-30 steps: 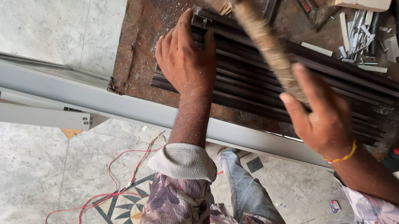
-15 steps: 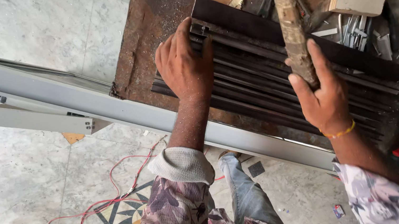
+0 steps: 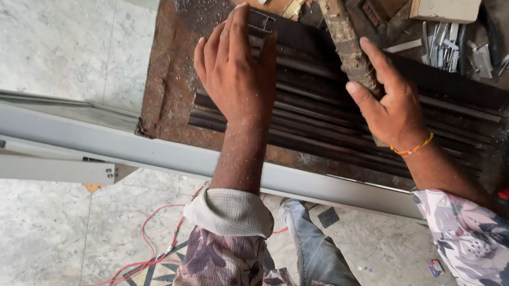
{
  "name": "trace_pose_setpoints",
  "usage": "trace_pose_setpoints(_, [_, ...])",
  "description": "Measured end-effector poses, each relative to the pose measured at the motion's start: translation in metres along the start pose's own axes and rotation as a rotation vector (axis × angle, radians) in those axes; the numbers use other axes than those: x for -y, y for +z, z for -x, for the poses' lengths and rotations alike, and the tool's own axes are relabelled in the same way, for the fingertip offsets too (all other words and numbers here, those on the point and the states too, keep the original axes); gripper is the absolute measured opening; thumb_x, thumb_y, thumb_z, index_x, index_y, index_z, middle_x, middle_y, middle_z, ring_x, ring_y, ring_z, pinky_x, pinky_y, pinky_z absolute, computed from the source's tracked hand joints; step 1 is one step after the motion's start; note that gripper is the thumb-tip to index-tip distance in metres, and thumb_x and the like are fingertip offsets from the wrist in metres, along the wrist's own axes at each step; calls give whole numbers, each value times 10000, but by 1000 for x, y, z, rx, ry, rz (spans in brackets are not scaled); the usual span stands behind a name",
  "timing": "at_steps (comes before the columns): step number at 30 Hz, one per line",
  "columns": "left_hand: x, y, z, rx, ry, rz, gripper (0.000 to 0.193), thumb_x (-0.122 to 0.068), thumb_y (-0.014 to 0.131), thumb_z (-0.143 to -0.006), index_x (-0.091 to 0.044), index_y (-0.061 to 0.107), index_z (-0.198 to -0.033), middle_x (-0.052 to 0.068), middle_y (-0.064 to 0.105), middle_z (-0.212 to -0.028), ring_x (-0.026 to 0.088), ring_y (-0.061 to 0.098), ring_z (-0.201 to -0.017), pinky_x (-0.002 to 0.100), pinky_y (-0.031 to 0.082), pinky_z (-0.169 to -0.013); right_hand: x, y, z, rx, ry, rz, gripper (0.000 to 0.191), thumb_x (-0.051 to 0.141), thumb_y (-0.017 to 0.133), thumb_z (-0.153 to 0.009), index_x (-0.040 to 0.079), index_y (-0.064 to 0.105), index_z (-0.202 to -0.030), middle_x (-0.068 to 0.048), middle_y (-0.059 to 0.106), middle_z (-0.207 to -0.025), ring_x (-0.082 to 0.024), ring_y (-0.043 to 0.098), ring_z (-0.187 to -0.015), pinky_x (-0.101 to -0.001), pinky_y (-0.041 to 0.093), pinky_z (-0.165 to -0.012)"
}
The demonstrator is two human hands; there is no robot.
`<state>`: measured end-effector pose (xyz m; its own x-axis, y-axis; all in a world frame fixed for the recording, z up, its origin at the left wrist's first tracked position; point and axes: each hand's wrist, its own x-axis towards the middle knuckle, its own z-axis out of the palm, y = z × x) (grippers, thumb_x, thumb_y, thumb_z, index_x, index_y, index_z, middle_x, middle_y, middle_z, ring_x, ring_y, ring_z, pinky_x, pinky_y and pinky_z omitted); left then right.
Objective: The person gathers dark metal strips from the floor and carries them to a workbench. They align the strips into a stack, place a small metal fitting on them, and repeatedly hammer the fitting with a claw hammer, repositioning the strips between strikes.
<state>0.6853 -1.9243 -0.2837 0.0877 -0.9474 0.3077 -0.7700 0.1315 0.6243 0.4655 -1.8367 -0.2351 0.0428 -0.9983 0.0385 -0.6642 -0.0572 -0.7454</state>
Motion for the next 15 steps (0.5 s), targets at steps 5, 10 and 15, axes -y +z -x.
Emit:
trace_pose_setpoints(5, [23, -9, -16, 5, -28, -6, 571, -363, 832, -951, -165, 564, -1414, 25, 708, -1289, 182, 638, -1246, 462, 385, -1200, -3, -23, -11, -14, 308, 117, 660, 233, 759, -927, 25, 471, -1483, -166, 751, -1118, -350, 727, -1036, -425, 539, -917])
trace_pose_setpoints(10, [38, -23, -25, -1, -105, 15, 547, -315, 824, -949, -156, 575, -1409, 46, 736, -1260, 217, 666, -1163, 445, 443, -1090, -42, -33, -38, 7, 201, 538, 450, 316, 867, -943, 14, 613, -1160, -245, 714, -1026, -469, 678, -958, -533, 536, -834])
trace_pose_setpoints(15, [29, -26, -27, 71, -156, 67, 536, -328, 824, -938, -166, 591, -1393, 70, 737, -1214, 261, 676, -1150, 428, 467, -1037, -63, -20, -30, 63, 138, 569, 515, 322, 854, -929, -25, 584, -1198, -278, 689, -973, -501, 651, -894, -573, 513, -775])
